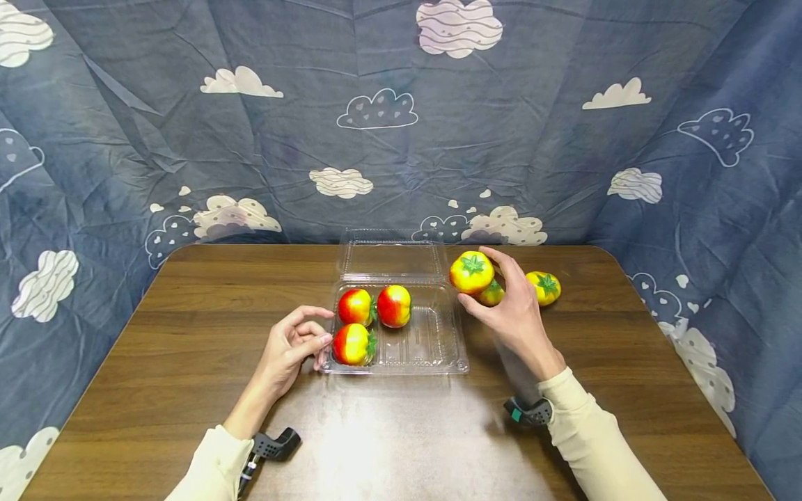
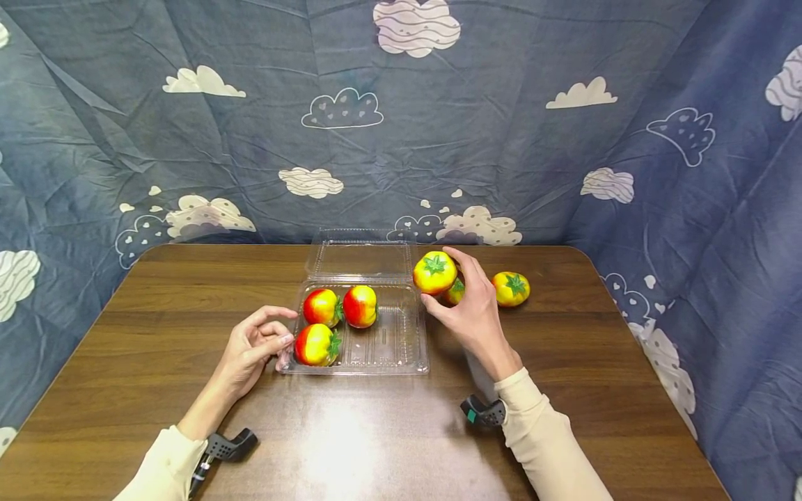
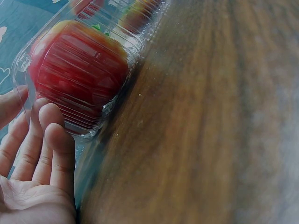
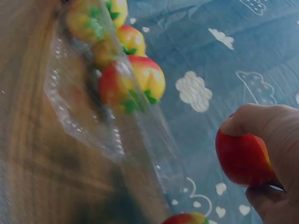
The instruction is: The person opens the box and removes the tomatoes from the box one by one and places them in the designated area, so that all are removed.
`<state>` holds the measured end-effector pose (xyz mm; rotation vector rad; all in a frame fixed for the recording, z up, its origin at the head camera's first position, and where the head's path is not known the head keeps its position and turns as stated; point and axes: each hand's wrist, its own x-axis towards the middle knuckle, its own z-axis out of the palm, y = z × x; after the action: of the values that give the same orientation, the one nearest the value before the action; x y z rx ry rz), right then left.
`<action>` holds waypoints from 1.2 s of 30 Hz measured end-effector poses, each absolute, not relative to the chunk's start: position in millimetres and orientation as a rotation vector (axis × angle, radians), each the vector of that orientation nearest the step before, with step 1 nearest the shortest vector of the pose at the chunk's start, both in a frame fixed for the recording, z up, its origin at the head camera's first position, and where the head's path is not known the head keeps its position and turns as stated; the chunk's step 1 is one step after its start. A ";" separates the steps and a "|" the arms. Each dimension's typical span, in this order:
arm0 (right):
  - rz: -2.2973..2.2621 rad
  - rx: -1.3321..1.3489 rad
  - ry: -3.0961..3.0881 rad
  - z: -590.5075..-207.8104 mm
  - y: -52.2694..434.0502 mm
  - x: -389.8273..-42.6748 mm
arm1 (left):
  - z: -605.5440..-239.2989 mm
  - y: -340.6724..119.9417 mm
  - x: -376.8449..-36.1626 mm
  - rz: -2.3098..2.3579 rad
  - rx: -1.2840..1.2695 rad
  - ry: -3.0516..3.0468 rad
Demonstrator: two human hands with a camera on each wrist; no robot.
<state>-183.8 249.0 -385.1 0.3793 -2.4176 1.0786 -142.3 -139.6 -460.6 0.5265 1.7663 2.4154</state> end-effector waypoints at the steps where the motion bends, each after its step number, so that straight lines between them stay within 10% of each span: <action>1: 1.069 0.364 -2.412 -384.8 252.0 -184.6 | -460.4 -139.5 -142.2 2.415 0.525 1.767; 36: 1.041 -0.225 -2.350 -390.3 357.5 -205.3 | -461.2 -140.2 -142.0 2.424 0.536 1.742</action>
<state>-205.3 357.5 -390.3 -0.2250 -2.3500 1.0413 -142.0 -140.2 -461.2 0.5362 1.7419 2.4236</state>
